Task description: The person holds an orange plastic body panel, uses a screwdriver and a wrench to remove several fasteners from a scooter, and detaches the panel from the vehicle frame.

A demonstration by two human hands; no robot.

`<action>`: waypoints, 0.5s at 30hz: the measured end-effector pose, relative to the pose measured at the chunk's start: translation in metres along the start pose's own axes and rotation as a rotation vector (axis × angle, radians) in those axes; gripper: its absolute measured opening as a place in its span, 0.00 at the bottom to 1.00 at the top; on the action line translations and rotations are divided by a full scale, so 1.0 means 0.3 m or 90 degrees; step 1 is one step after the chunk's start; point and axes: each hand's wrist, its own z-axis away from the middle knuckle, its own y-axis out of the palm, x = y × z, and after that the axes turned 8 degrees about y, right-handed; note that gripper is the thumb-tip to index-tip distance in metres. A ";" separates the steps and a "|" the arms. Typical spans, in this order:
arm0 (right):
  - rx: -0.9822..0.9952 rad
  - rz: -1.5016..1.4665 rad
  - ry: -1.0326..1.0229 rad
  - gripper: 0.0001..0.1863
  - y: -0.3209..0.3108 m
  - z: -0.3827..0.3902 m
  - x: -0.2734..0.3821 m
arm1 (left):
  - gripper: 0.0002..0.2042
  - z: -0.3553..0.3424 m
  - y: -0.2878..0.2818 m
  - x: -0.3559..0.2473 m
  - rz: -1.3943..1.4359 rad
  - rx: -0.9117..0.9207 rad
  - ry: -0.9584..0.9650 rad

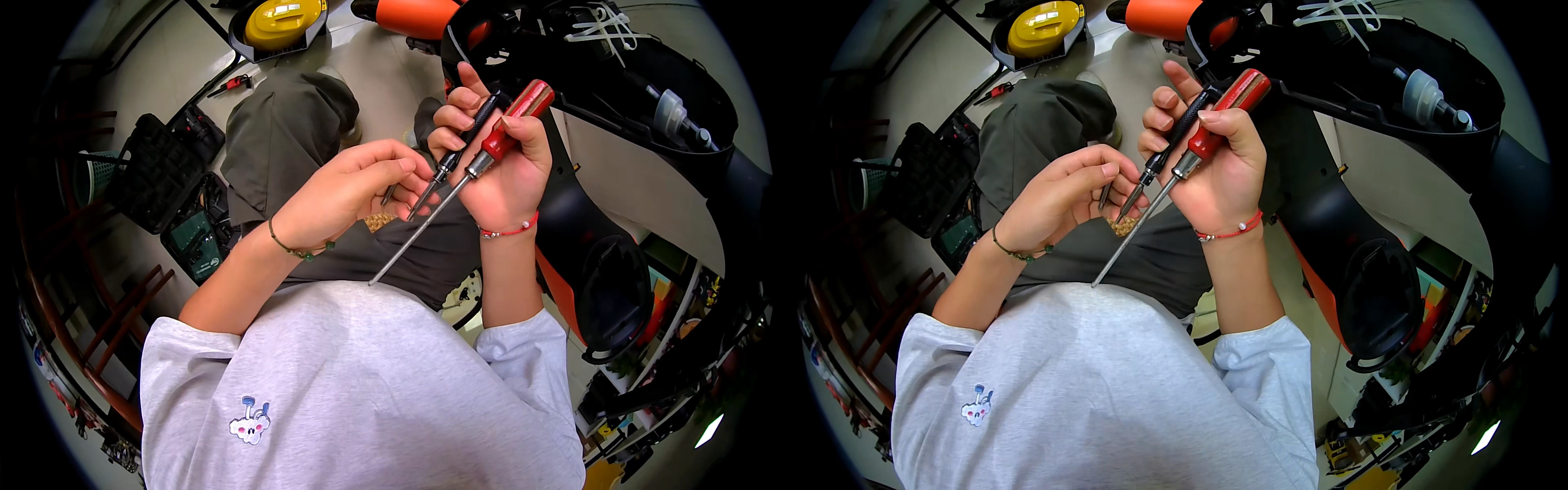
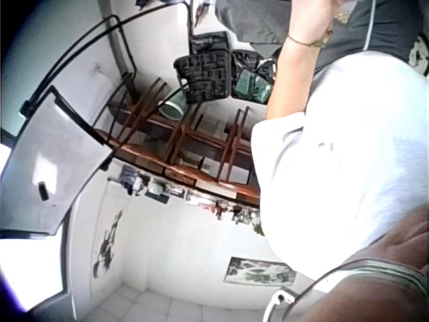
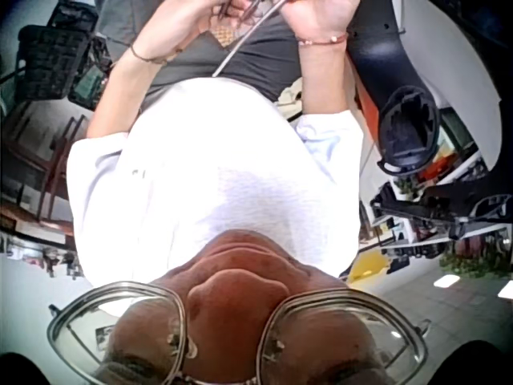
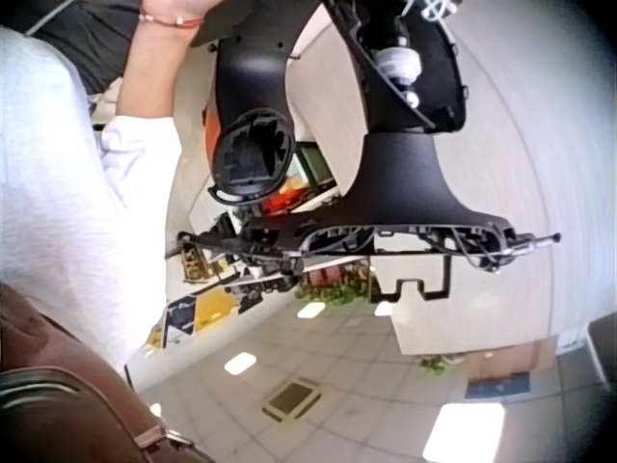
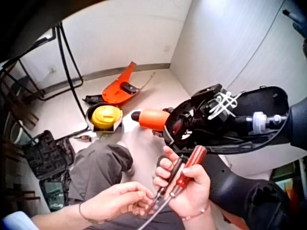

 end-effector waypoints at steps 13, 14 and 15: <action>-0.214 0.408 0.045 0.27 -0.041 -0.073 -0.089 | 0.07 0.047 -0.122 0.010 -0.061 -0.138 0.046; -0.224 0.441 0.049 0.25 -0.072 -0.085 -0.093 | 0.07 0.046 -0.162 0.002 -0.058 -0.170 0.056; -0.230 0.473 0.050 0.23 -0.108 -0.098 -0.100 | 0.08 0.041 -0.201 -0.006 -0.051 -0.193 0.076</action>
